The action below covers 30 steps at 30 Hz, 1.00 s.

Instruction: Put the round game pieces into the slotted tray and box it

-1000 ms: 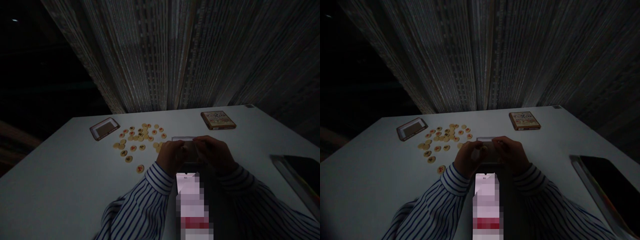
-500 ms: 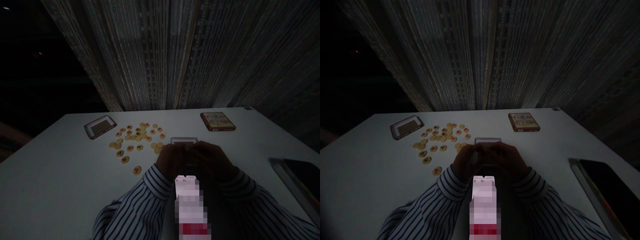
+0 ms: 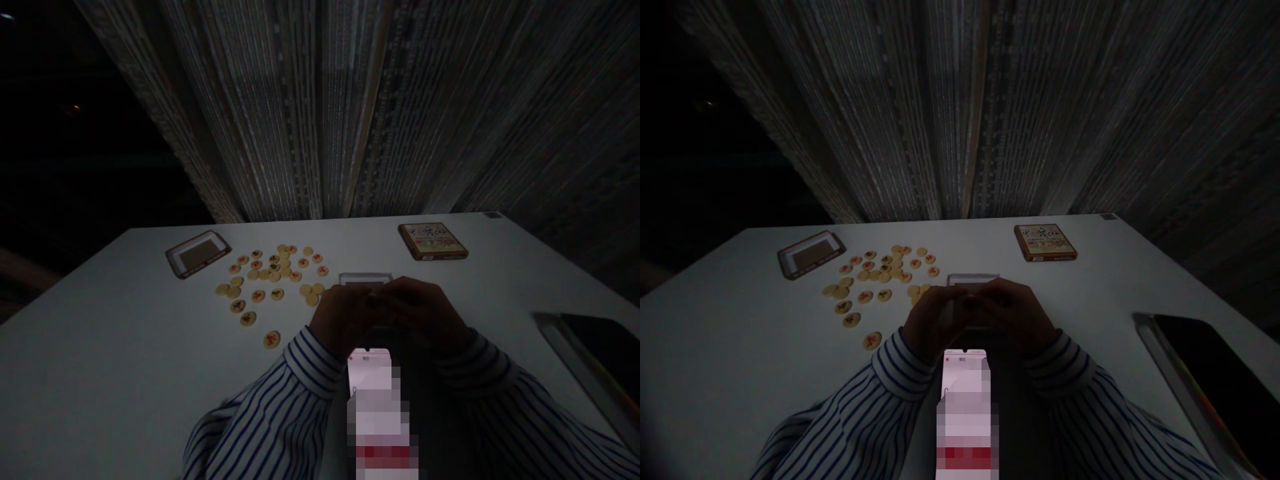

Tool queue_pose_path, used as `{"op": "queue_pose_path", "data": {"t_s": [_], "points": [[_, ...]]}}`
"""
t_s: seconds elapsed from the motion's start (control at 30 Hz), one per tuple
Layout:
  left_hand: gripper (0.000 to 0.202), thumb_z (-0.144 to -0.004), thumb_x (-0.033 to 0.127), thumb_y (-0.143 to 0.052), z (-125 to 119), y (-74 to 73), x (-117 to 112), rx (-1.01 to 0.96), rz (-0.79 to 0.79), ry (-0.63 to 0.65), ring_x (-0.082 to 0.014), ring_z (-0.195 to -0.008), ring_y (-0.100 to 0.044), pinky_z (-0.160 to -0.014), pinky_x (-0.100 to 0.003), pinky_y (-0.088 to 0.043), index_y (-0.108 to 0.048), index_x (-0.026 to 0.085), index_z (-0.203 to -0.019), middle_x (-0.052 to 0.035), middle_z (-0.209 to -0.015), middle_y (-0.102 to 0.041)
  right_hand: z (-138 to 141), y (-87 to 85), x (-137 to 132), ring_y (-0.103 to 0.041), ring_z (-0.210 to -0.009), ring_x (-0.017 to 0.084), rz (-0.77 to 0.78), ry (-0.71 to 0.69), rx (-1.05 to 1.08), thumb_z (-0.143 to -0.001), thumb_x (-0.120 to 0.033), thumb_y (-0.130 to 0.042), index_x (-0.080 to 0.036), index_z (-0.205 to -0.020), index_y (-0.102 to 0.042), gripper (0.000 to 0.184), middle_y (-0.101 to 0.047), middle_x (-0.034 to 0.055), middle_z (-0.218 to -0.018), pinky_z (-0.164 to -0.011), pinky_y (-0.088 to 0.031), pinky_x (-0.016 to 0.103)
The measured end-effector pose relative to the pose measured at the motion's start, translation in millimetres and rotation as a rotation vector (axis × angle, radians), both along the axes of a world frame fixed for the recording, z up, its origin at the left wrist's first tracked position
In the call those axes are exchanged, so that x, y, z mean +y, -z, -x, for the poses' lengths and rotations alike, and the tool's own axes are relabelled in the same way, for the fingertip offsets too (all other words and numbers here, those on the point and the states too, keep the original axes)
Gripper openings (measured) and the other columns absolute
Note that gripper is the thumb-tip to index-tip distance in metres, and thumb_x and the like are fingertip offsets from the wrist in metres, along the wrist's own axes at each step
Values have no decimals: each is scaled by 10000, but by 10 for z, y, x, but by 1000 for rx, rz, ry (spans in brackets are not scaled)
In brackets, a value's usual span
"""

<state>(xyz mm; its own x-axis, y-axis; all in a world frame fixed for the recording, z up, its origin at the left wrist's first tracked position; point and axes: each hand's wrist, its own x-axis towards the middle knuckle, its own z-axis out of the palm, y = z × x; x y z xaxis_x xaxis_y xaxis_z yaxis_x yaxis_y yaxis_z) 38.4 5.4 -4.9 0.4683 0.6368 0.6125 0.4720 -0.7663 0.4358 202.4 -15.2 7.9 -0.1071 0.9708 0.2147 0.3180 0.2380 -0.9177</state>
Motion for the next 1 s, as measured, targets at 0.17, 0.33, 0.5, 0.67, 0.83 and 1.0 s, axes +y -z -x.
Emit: {"op": "queue_pose_path", "data": {"t_s": [0.17, 0.33, 0.5, 0.67, 0.83, 1.0], "points": [[192, -839, 287, -500, 52, 77, -50, -196, 67, -84, -162, -759, -631, -669, -298, -508, -648, 196, -919, -61, -820, -695, -32, 7, 14, -605, -565, 129, -70, 72, 39, -662, -391, -678, -185, -686, -624, 214, -653, 8, -618, -499, -500, 238], [181, -825, 258, -526, 63, 98, -68, -258, 251, -89, -154, -771, -640, -701, -304, -520, -671, 205, -921, -53, -838, -704, -37, 10, 6, -583, -524, 119, -59, 48, 24, -682, -404, -656, -183, -703, -630, 223, -638, 2, -598, -459, -484, 236], [168, -789, 228, -571, 51, 101, -60, -326, 437, -72, -153, -753, -652, -686, -287, -532, -687, 183, -902, -54, -822, -713, -27, -9, -6, -592, -553, 123, -96, 44, 15, -688, -397, -655, -187, -701, -638, 210, -651, 8, -624, -484, -490, 240], [134, -741, 215, -621, 26, 75, -50, -424, 544, -42, -150, -727, -661, -671, -271, -542, -703, 175, -839, -46, -789, -721, -32, -7, -6, -577, -524, 116, -98, 30, -28, -696, -418, -645, -183, -713, -639, 236, -642, 6, -610, -454, -469, 228], [95, -707, 190, -644, -13, 29, -50, -502, 600, -43, -142, -673, -662, -645, -269, -552, -708, 173, -776, -38, -731, -721, -20, -2, -23, -531, -468, 100, -79, 39, -41, -704, -464, -618, -181, -714, -634, 284, -616, -3, -577, -411, -432, 221], [89, -685, 167, -646, -30, 2, -48, -521, 652, -86, -146, -654, -662, -636, -285, -556, -708, 168, -748, -38, -710, -721, -31, -7, -5, -542, -514, 112, -144, 73, -116, -723, -433, -592, -175, -702, -631, 261, -628, 9, -599, -455, -432, 231]]}}
